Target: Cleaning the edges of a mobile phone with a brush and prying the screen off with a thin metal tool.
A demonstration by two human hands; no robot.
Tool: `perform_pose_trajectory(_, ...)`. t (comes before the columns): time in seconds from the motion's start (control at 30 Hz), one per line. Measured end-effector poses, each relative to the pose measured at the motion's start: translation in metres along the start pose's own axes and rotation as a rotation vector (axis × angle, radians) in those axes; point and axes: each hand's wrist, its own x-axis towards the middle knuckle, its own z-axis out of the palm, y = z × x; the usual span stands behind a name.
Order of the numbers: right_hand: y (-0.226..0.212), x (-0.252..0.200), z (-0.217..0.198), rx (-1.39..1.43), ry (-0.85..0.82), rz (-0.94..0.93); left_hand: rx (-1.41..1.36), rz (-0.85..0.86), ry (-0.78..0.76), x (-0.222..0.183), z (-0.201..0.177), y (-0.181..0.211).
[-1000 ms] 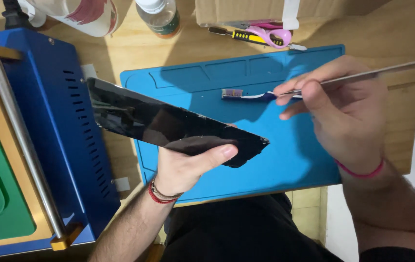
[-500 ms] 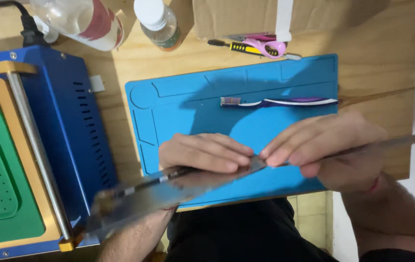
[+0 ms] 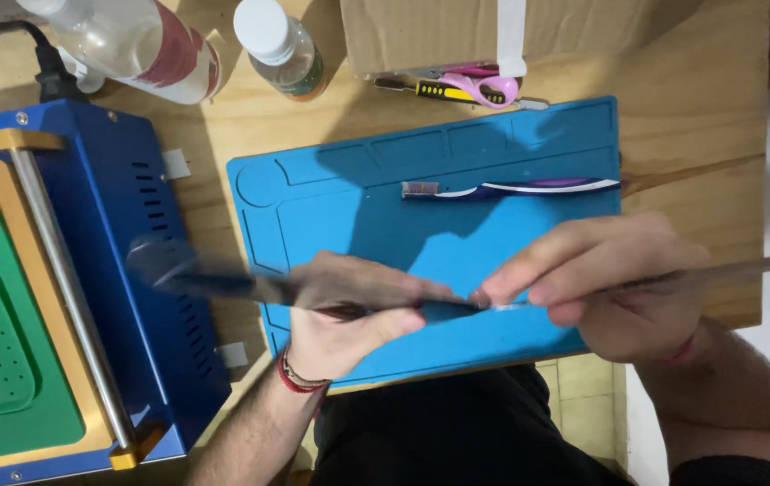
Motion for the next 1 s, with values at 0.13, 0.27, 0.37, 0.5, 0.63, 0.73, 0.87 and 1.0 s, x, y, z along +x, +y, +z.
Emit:
perform_pose_trajectory(0.13,-0.001,-0.002,0.010,-0.025,0.147,0.093,-0.089,-0.207,0.148,-0.010,0.010,-0.003)
perform_pose_trajectory(0.27,0.006,-0.006,0.011,-0.013,0.174,0.126,0.041,-0.090,0.195,-0.002,0.006,-0.006)
perform_pose_trajectory(0.37,0.007,-0.006,0.011,-0.064,0.145,0.114,-0.011,-0.112,0.198,0.002,0.004,-0.004)
perform_pose_trajectory(0.5,0.011,-0.011,0.015,-0.156,0.168,0.091,0.054,-0.169,0.151,0.006,0.001,0.002)
perform_pose_trajectory(0.63,0.013,-0.011,0.016,-0.233,0.165,0.061,0.104,-0.176,0.155,0.009,0.002,0.006)
perform_pose_trajectory(0.73,0.015,-0.012,0.016,-0.227,0.169,0.047,0.103,-0.201,0.180,0.008,0.002,0.006)
perform_pose_trajectory(0.87,0.011,-0.008,0.016,-0.228,0.154,0.054,0.112,-0.181,0.157,0.008,0.001,0.006)
perform_pose_trajectory(1.0,0.010,-0.003,0.019,-0.234,0.151,0.082,0.195,-0.143,0.146,0.010,0.000,0.009)
